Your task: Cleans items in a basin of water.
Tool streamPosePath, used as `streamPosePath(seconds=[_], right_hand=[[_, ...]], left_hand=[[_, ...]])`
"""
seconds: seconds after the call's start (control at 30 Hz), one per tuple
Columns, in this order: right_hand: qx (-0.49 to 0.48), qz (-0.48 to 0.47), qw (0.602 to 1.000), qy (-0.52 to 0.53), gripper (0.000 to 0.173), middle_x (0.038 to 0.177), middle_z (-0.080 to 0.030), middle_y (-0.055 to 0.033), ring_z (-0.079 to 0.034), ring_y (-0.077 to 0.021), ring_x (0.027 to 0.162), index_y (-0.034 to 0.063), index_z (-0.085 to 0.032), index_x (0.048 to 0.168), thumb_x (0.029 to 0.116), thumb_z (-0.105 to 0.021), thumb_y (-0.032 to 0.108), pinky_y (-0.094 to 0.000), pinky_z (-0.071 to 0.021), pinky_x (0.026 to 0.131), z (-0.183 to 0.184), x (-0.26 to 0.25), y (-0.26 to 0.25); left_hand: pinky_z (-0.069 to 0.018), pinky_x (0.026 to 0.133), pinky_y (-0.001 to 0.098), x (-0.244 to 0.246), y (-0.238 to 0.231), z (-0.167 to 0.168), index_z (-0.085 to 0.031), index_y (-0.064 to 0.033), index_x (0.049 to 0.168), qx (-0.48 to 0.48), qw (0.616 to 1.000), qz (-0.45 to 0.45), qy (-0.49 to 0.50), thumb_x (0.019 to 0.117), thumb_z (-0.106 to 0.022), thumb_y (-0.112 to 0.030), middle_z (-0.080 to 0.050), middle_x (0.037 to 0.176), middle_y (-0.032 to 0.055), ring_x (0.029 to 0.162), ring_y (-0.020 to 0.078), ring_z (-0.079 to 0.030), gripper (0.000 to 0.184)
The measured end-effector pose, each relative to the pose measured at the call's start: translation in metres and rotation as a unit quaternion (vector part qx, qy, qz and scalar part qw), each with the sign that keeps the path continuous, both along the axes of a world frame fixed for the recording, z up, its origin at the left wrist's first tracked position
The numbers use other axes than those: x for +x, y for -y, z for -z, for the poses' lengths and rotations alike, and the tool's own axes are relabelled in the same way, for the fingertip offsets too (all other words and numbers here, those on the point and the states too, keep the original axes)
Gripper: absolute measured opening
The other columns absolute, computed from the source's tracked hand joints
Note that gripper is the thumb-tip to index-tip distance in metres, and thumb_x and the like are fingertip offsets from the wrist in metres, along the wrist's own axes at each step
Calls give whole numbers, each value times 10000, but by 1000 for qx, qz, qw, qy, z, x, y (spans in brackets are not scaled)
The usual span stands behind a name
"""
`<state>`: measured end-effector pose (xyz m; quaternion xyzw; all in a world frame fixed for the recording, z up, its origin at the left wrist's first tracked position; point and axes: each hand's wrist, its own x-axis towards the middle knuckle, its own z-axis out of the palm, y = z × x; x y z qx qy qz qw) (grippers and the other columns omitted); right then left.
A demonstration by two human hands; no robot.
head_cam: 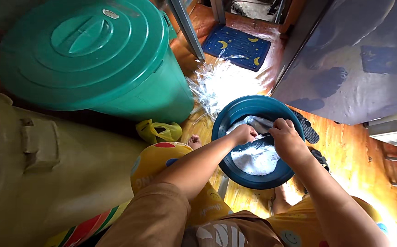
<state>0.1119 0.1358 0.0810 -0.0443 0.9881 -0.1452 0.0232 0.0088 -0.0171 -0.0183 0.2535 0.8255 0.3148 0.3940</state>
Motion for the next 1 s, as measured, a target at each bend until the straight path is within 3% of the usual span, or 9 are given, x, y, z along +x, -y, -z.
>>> streamPosePath(seconds=[0.13,0.33,0.43,0.53,0.6,0.7,0.77,0.87,1.0], right_hand=[[21,17,1000,10,178,1117,-622,-207,-598,-396,1129,-28,-750,985,906,-614,-112,-514,-555,909,-11,5,-7],[143,42,937,315,237,1373,-530,-305,-520,-495,1289,-119,-667,1137,953,-522,-89,-622,-524,946,21,10,-12],[118,15,923,367,227,1341,-550,-316,-548,-507,1252,-118,-656,1140,945,-551,-70,-648,-528,929,48,21,-9],[87,-45,915,391,191,1174,-642,-310,-616,-491,1149,-91,-683,1049,945,-636,62,-672,-506,913,58,22,-9],[31,-22,928,372,358,1181,-658,-292,-618,-468,1170,-55,-690,1133,983,-666,270,-664,-484,965,54,12,-17],[-110,84,956,259,543,1206,-669,-218,-645,-367,1142,4,-638,1307,969,-685,427,-562,-493,1016,44,-1,-29],[-189,122,957,181,480,1076,-694,-168,-666,-294,990,13,-669,1242,962,-699,402,-499,-525,933,46,-8,-34],[-221,143,959,102,244,1034,-721,-131,-680,-214,964,24,-737,1086,994,-650,233,-410,-534,920,41,-14,-34],[-216,172,961,5,234,860,-706,-106,-675,-216,804,30,-737,964,994,-673,253,-441,-553,790,27,-19,-36]], left_hand=[[-554,833,391,-2,0,4,-723,-41,1177,1,999,-25,36,993,-643,-105,-737,1052,121,891,190,-691,211],[-571,840,312,1,-8,-3,-692,-32,1239,40,987,-101,121,1007,-662,-127,-738,1065,101,894,126,-703,253],[-570,881,311,3,-10,-9,-679,-10,1240,89,981,-106,133,1005,-660,-136,-718,1124,113,949,134,-699,267],[-571,899,295,5,-13,-14,-667,-2,1246,107,979,-116,133,1000,-671,-138,-716,1147,109,973,120,-703,281],[-570,906,293,5,-15,-16,-672,-13,1254,101,981,-111,125,1006,-671,-159,-720,1150,101,974,111,-704,288],[-565,887,290,9,-17,-20,-683,-38,1250,88,984,-106,114,1012,-662,-161,-727,1118,82,943,98,-695,269],[-564,878,292,11,-17,-18,-690,-44,1238,88,987,-93,99,1007,-668,-158,-725,1110,80,932,98,-690,258],[-576,908,304,13,-18,-11,-688,-35,1242,99,988,-80,85,1006,-666,-166,-740,1106,81,958,107,-715,271],[-573,917,302,13,-19,-13,-673,-19,1261,117,980,-125,100,991,-681,-144,-728,1135,104,979,121,-712,298]])
